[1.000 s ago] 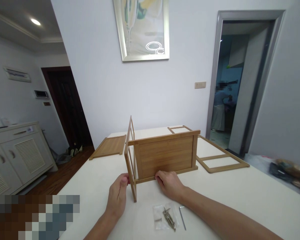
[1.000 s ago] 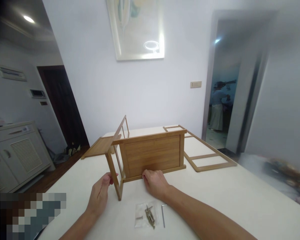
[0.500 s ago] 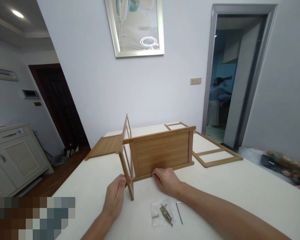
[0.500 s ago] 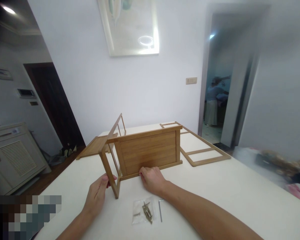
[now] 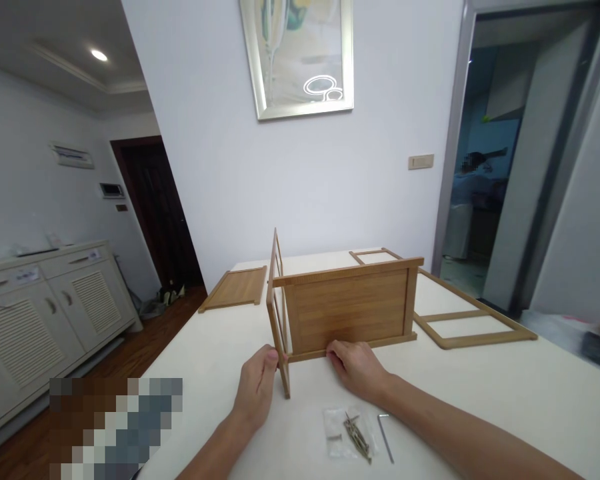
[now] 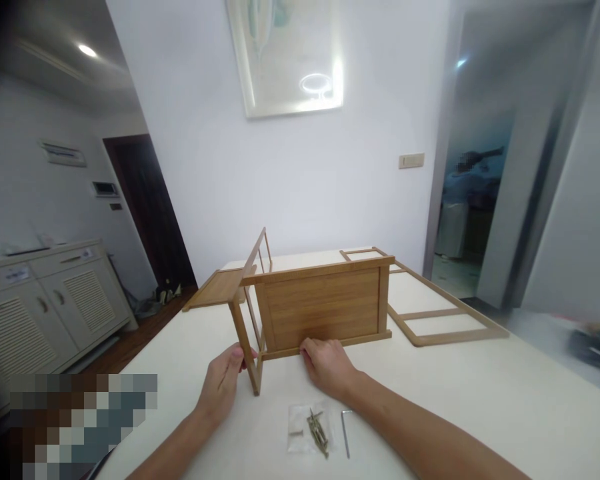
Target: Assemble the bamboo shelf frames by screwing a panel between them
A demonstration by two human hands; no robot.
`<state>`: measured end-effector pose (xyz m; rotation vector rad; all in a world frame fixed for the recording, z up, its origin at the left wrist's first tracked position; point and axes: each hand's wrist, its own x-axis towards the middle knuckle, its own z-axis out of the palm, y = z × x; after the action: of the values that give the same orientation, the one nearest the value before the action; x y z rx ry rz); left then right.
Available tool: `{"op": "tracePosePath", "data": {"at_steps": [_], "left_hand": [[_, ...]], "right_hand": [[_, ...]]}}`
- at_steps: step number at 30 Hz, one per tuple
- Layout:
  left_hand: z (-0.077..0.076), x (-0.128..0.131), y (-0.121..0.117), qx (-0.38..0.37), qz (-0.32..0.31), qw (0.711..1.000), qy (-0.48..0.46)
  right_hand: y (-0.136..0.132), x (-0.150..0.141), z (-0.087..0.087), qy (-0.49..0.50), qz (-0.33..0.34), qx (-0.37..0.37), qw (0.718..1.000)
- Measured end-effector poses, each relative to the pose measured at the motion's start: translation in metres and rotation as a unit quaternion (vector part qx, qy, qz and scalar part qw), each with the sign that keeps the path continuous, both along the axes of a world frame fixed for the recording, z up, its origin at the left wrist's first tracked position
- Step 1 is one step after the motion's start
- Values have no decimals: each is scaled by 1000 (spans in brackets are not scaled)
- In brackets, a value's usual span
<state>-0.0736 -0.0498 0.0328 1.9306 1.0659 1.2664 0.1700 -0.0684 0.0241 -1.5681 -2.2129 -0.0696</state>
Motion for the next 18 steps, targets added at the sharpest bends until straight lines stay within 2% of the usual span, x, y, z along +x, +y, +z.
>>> {"op": "tracePosePath", "data": {"at_steps": [11, 18], "left_hand": [[-7, -5, 4, 1, -5, 1000, 9], [-5, -3, 2, 13, -1, 1000, 11]], "right_hand": [[-4, 0, 1, -14, -8, 1, 1000], [-4, 1, 1, -11, -4, 6, 1000]]}}
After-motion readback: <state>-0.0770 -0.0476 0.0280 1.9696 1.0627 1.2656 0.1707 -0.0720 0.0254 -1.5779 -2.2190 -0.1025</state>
